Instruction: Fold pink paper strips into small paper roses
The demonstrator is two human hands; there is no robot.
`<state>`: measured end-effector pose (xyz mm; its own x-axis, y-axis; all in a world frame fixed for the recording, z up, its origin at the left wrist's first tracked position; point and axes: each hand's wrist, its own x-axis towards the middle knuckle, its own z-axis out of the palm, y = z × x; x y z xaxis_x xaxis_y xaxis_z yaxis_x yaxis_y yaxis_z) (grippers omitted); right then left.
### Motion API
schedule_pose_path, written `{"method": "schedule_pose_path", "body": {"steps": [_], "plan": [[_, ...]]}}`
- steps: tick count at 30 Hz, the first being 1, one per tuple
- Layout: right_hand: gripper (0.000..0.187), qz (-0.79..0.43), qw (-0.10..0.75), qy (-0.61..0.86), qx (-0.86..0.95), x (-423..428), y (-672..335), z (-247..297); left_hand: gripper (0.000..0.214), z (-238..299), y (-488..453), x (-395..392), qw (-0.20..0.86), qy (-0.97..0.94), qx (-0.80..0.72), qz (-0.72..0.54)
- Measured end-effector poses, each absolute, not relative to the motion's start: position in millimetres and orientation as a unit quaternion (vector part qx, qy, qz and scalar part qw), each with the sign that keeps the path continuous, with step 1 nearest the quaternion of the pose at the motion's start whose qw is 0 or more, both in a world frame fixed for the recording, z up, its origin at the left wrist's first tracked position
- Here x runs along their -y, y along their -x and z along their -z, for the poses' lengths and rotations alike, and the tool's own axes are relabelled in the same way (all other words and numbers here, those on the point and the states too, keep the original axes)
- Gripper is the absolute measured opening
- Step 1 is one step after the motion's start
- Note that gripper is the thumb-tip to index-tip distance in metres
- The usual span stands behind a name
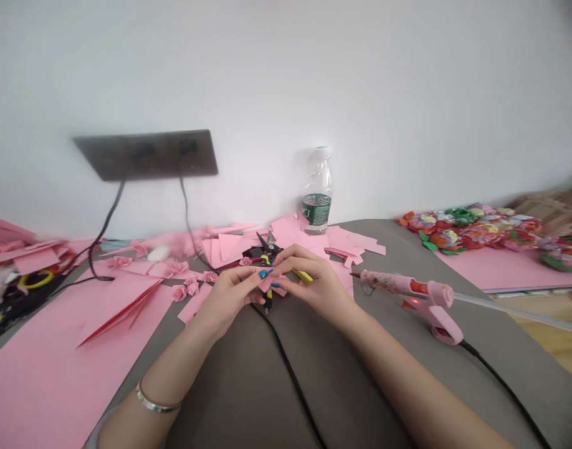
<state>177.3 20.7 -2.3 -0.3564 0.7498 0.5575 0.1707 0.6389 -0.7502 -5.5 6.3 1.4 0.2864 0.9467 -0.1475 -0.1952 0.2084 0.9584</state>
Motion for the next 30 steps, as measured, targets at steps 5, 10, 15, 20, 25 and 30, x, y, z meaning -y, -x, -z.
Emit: {"method": "schedule_pose_path", "body": {"steps": [5,10,15,20,25,30], "plan": [[0.017,-0.31,0.481,0.302,0.762,-21.3,-177.5,2.9,0.024,-2.8,5.6,-6.1,0.659,-0.456,-0.42,-0.426],[0.014,-0.308,0.48,0.311,0.76,-19.4,-176.3,3.0,0.022,0.6,5.0,-6.3,0.658,-0.462,-0.414,-0.427],[0.01,-0.307,0.488,0.342,0.742,-14.8,-171.5,2.4,0.021,3.8,5.3,-6.3,0.625,-0.501,-0.415,-0.431],[0.009,-0.324,0.503,0.367,0.712,-12.3,-167.4,1.5,0.021,2.0,5.2,-5.0,0.56,-0.57,-0.417,-0.432],[0.01,-0.332,0.518,0.364,0.699,-11.6,-164.8,2.3,0.017,-1.2,3.7,-4.6,0.529,-0.593,-0.417,-0.441],[0.009,-0.343,0.526,0.368,0.686,-11.7,-163.9,3.4,0.016,1.5,3.9,-6.0,0.542,-0.583,-0.411,-0.443]]}}
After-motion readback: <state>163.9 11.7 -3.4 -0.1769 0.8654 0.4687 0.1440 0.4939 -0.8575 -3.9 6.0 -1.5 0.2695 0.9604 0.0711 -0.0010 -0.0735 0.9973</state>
